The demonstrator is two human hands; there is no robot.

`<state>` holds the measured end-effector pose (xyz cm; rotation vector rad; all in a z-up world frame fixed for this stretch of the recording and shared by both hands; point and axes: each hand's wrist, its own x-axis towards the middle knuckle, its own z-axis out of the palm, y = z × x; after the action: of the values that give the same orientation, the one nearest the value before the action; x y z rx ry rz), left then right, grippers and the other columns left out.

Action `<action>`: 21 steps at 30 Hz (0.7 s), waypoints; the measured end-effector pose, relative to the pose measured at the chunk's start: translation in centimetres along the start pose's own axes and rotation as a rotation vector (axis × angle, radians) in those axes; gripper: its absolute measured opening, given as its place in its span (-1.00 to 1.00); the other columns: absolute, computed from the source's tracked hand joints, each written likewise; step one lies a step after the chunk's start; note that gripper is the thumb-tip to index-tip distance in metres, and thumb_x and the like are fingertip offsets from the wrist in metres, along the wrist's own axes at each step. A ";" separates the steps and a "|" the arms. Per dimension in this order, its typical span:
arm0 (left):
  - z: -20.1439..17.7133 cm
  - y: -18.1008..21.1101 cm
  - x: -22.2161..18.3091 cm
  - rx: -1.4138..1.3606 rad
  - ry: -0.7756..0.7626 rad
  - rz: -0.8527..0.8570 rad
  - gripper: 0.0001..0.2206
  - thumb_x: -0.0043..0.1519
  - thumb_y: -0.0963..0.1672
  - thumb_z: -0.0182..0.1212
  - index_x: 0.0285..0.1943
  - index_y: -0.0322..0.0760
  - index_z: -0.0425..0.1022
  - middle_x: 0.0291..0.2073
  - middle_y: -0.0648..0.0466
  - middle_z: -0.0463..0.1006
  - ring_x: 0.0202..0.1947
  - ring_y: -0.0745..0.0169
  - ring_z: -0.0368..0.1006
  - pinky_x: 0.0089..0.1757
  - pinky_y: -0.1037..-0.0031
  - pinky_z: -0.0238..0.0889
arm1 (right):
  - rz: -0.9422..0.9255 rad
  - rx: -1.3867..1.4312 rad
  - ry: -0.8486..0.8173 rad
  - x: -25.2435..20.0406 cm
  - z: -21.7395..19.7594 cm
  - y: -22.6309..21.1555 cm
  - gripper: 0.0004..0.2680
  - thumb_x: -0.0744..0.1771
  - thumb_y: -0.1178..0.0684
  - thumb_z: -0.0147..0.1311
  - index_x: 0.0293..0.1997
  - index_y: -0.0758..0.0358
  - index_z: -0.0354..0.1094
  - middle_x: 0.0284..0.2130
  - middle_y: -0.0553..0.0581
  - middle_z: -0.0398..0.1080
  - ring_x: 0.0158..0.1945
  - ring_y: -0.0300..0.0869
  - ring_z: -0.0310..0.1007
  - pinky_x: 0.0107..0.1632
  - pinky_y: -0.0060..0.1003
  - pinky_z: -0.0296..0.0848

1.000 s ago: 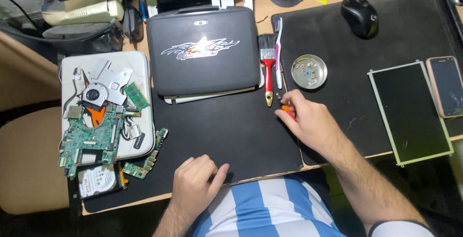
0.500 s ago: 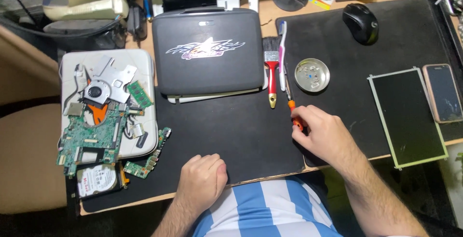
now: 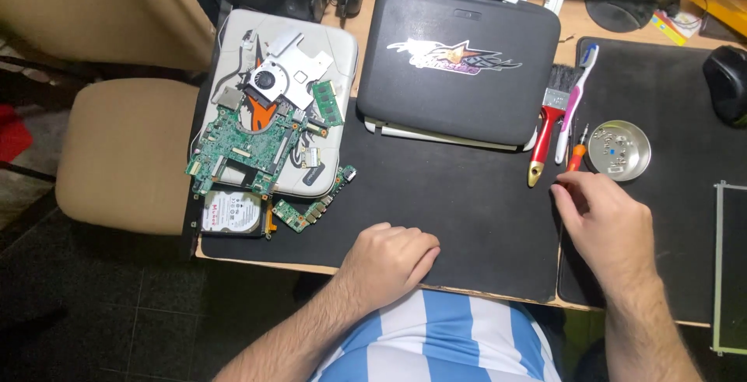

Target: Cleaning internal components and preparing the laptop case for assembly.

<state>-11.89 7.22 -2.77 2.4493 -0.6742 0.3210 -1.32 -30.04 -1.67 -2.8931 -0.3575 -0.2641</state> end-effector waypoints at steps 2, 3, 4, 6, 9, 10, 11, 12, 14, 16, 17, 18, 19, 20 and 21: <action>0.2 -0.2 0.0 0.001 -0.002 0.008 -0.87 0.58 -0.10 0.37 -0.08 -0.04 0.67 -0.38 0.25 0.61 -0.41 0.14 0.59 -0.31 0.27 0.27 | -0.042 -0.046 0.061 0.1 0.5 0.4 -0.90 0.56 0.00 0.47 0.25 0.01 0.77 0.07 -0.12 0.78 0.07 -0.22 0.78 0.00 -0.18 0.68; 0.3 -0.1 0.0 0.005 -0.010 0.007 -0.83 0.57 -0.09 0.42 -0.13 -0.05 0.66 -0.39 0.24 0.62 -0.41 0.14 0.59 -0.31 0.27 0.28 | -0.054 -0.069 0.105 0.1 0.7 0.5 -0.92 0.57 0.04 0.49 0.24 0.01 0.78 0.07 -0.13 0.79 0.07 -0.23 0.79 -0.01 -0.21 0.66; 0.3 -0.1 0.0 0.009 -0.017 0.005 -0.79 0.55 -0.07 0.46 -0.19 -0.07 0.64 -0.40 0.23 0.63 -0.42 0.14 0.59 -0.31 0.27 0.30 | -0.066 -0.091 0.148 0.1 0.9 0.7 -0.93 0.58 0.07 0.51 0.24 0.01 0.79 0.07 -0.14 0.80 0.07 -0.23 0.79 -0.01 -0.24 0.65; 0.1 -0.1 -0.1 -0.002 -0.025 0.006 -0.72 0.55 -0.05 0.48 -0.24 -0.08 0.57 -0.44 0.21 0.57 -0.45 0.12 0.53 -0.32 0.26 0.29 | -0.070 -0.015 0.160 0.1 0.7 0.4 -0.94 0.58 0.10 0.53 0.20 0.10 0.79 0.02 -0.07 0.80 0.00 -0.20 0.77 -0.01 -0.21 0.65; 0.0 -0.2 0.2 -0.048 -0.027 -0.013 -0.59 0.58 -0.02 0.47 -0.35 -0.10 0.45 -0.50 0.18 0.51 -0.49 0.08 0.47 -0.33 0.24 0.28 | -0.039 0.160 0.118 -0.4 0.6 0.3 -0.80 0.57 0.02 0.49 -0.11 0.17 0.56 -0.27 0.00 0.59 -0.26 -0.15 0.53 -0.11 -0.14 0.48; 0.0 -0.2 0.2 -0.079 -0.021 -0.044 -0.53 0.60 0.01 0.43 -0.40 -0.11 0.40 -0.53 0.18 0.49 -0.50 0.07 0.46 -0.33 0.23 0.28 | -0.012 0.265 0.059 -0.6 0.7 0.3 -0.60 0.56 -0.09 0.42 -0.40 0.16 0.35 -0.50 0.00 0.39 -0.45 -0.12 0.31 -0.22 -0.09 0.31; -0.3 -0.7 0.9 -0.075 -0.022 -0.035 -0.53 0.60 0.01 0.43 -0.40 -0.11 0.40 -0.53 0.18 0.49 -0.50 0.07 0.46 -0.33 0.23 0.28 | -0.008 0.266 0.068 0.1 -0.1 -0.9 -0.60 0.56 -0.09 0.42 -0.40 0.16 0.35 -0.50 0.00 0.39 -0.45 -0.12 0.31 -0.22 -0.09 0.31; -0.6 -1.1 1.6 -0.214 0.002 -0.077 -0.60 0.64 -0.07 0.31 -0.33 -0.21 0.40 -0.45 0.06 0.47 -0.43 -0.04 0.44 -0.26 0.11 0.28 | -0.035 0.402 -0.032 0.8 -0.9 -2.0 -0.70 0.60 -0.01 0.10 -0.28 0.16 0.45 -0.43 0.01 0.47 -0.37 -0.14 0.42 -0.15 -0.14 0.41; -1.6 -2.3 4.1 -0.354 0.021 -0.107 -0.66 0.67 -0.15 0.19 -0.25 -0.31 0.40 -0.37 -0.05 0.46 -0.35 -0.16 0.42 -0.19 -0.01 0.28 | -0.059 0.534 -0.122 3.1 -2.8 -4.6 -0.64 0.65 0.06 -0.21 -0.16 0.16 0.56 -0.35 0.01 0.54 -0.29 -0.16 0.53 -0.07 -0.19 0.51; -2.8 -3.6 7.4 -0.198 0.139 -0.160 -0.81 0.64 -0.20 0.12 0.30 -0.32 0.64 0.10 -0.25 0.67 0.19 -0.44 0.61 0.23 -0.10 0.47 | -0.146 0.584 -0.091 6.1 -5.2 -7.6 -0.78 0.56 0.16 0.09 0.44 0.12 0.39 0.15 0.38 0.52 0.32 0.39 0.63 0.33 0.35 0.63; -3.3 -4.2 9.3 -0.202 0.132 -0.150 -0.81 0.64 -0.20 0.12 0.30 -0.32 0.64 0.10 -0.25 0.67 0.19 -0.44 0.61 0.23 -0.10 0.47 | -0.135 0.582 -0.083 7.1 -4.7 -7.9 -0.78 0.56 0.16 0.09 0.44 0.12 0.39 0.15 0.38 0.52 0.32 0.39 0.63 0.33 0.35 0.63; -3.7 -4.9 11.1 -0.087 0.209 -0.167 -0.68 0.53 -0.17 0.38 0.42 -0.38 0.54 0.31 -0.35 0.54 0.38 -0.57 0.46 0.40 -0.23 0.25 | -0.117 0.697 -0.044 8.1 -4.4 -8.1 -0.68 0.53 0.22 0.18 0.52 0.29 0.31 0.43 0.58 0.26 0.52 0.57 0.35 0.46 0.50 0.47; -4.3 -5.5 13.1 0.033 0.290 -0.186 -0.42 0.42 -0.14 0.64 0.55 -0.44 0.44 0.51 -0.45 0.42 0.56 -0.70 0.32 0.57 -0.37 0.04 | -0.106 0.813 -0.004 9.5 -4.0 -8.4 -0.57 0.49 0.28 0.27 0.60 0.47 0.24 0.71 0.80 0.00 0.72 0.75 0.07 0.58 0.65 0.32; -4.2 -6.2 14.4 0.033 0.288 -0.178 -0.42 0.42 -0.14 0.64 0.55 -0.44 0.44 0.51 -0.45 0.42 0.56 -0.70 0.32 0.57 -0.37 0.04 | -0.103 0.813 0.005 10.3 -3.6 -8.5 -0.57 0.49 0.28 0.27 0.60 0.47 0.24 0.71 0.80 0.00 0.72 0.75 0.07 0.58 0.65 0.32; -4.2 -6.8 15.7 0.091 0.287 -0.274 -0.28 0.41 -0.10 0.69 0.66 -0.45 0.33 0.66 -0.48 0.22 0.64 -0.72 0.17 0.57 -0.41 0.05 | -0.033 0.901 0.014 11.1 -3.2 -8.7 -0.55 0.49 0.24 0.31 0.61 0.45 0.22 0.72 0.82 -0.11 0.75 0.77 -0.07 0.64 0.69 0.16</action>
<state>4.62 8.35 3.17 2.4734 -0.2029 0.5877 6.54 -20.15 5.33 -2.0001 -0.3910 -0.0863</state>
